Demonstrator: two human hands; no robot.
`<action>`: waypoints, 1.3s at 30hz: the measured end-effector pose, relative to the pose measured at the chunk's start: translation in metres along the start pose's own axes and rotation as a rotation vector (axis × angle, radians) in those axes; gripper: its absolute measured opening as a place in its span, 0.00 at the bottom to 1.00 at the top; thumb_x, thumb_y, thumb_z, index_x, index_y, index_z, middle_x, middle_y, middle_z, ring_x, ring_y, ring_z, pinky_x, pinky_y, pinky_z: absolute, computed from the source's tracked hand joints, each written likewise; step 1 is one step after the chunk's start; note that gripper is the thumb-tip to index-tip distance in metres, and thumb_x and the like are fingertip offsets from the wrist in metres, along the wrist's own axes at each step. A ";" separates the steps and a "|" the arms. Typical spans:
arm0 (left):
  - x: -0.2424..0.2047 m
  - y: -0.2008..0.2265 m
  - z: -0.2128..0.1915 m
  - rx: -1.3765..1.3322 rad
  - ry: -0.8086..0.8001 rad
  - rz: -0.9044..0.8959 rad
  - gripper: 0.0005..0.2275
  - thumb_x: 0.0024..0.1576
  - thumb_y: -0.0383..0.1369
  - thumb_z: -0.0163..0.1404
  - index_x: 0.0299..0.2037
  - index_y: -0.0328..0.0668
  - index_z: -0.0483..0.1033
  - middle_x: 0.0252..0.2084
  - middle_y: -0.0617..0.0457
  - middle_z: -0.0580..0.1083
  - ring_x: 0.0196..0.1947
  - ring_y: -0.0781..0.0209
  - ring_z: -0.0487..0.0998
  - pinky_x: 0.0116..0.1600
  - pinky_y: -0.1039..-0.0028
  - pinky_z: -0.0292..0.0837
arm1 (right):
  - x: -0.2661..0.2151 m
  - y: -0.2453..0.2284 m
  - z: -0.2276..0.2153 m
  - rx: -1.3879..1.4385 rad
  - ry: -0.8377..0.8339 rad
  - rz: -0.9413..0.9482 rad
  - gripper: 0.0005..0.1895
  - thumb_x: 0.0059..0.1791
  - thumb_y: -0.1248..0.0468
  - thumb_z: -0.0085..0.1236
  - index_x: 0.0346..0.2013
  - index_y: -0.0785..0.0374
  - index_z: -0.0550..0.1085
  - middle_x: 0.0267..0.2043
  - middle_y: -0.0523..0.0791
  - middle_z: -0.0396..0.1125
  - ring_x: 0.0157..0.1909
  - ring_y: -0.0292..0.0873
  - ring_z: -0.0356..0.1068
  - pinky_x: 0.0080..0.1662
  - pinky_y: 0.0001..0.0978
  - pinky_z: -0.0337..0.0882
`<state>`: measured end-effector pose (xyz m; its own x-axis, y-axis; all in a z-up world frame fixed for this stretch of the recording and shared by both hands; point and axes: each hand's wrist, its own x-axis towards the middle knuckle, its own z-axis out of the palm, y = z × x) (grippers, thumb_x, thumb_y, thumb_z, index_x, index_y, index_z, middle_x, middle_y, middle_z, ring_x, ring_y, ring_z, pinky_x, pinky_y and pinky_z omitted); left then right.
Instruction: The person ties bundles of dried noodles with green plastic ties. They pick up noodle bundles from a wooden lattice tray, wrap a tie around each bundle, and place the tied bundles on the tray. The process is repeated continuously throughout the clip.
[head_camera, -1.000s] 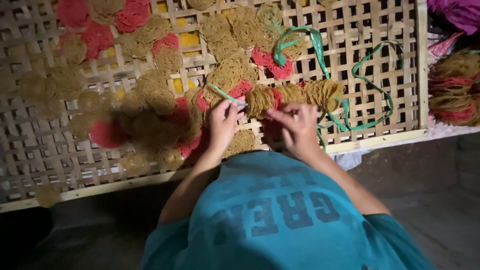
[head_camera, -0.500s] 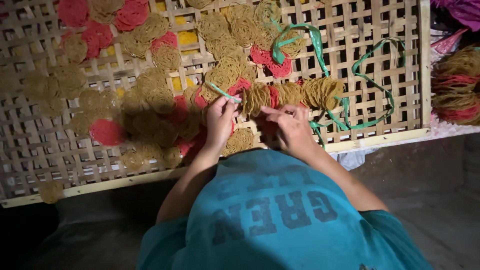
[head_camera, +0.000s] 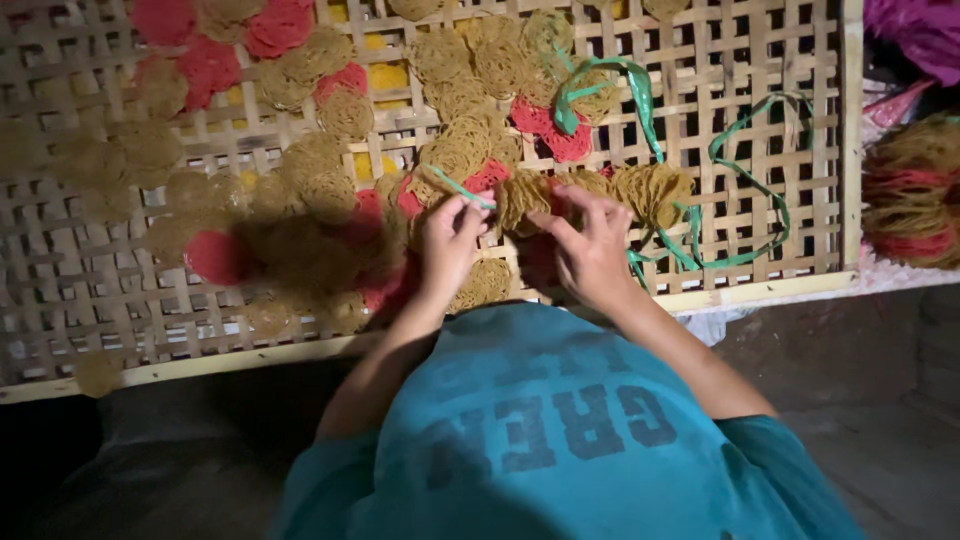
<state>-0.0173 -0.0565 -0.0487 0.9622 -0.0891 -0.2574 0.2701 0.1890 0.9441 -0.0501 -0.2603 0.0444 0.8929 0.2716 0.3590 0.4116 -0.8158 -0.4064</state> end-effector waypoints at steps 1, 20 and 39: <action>-0.004 0.009 0.003 0.194 0.028 0.154 0.08 0.65 0.28 0.48 0.47 0.34 0.78 0.49 0.50 0.80 0.45 0.61 0.80 0.47 0.71 0.77 | 0.006 -0.003 -0.002 0.020 -0.008 -0.010 0.24 0.48 0.69 0.57 0.58 0.50 0.76 0.63 0.47 0.65 0.59 0.52 0.61 0.58 0.47 0.58; 0.042 0.065 -0.037 1.105 0.287 0.619 0.20 0.45 0.36 0.65 0.45 0.41 0.75 0.43 0.43 0.78 0.45 0.42 0.78 0.51 0.59 0.74 | 0.046 0.013 0.028 0.922 -0.013 0.468 0.02 0.54 0.69 0.59 0.39 0.66 0.78 0.38 0.43 0.73 0.40 0.33 0.70 0.45 0.27 0.70; 0.005 0.064 -0.017 0.052 0.028 0.115 0.17 0.69 0.37 0.43 0.64 0.44 0.74 0.28 0.69 0.65 0.25 0.79 0.59 0.32 0.84 0.68 | 0.063 -0.027 0.036 0.152 0.070 -0.072 0.11 0.43 0.71 0.69 0.39 0.64 0.78 0.36 0.47 0.69 0.36 0.50 0.69 0.40 0.41 0.70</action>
<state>0.0049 -0.0285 0.0068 0.9875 -0.0427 -0.1515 0.1561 0.1452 0.9770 0.0021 -0.2033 0.0481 0.8475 0.2855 0.4474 0.5013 -0.7074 -0.4982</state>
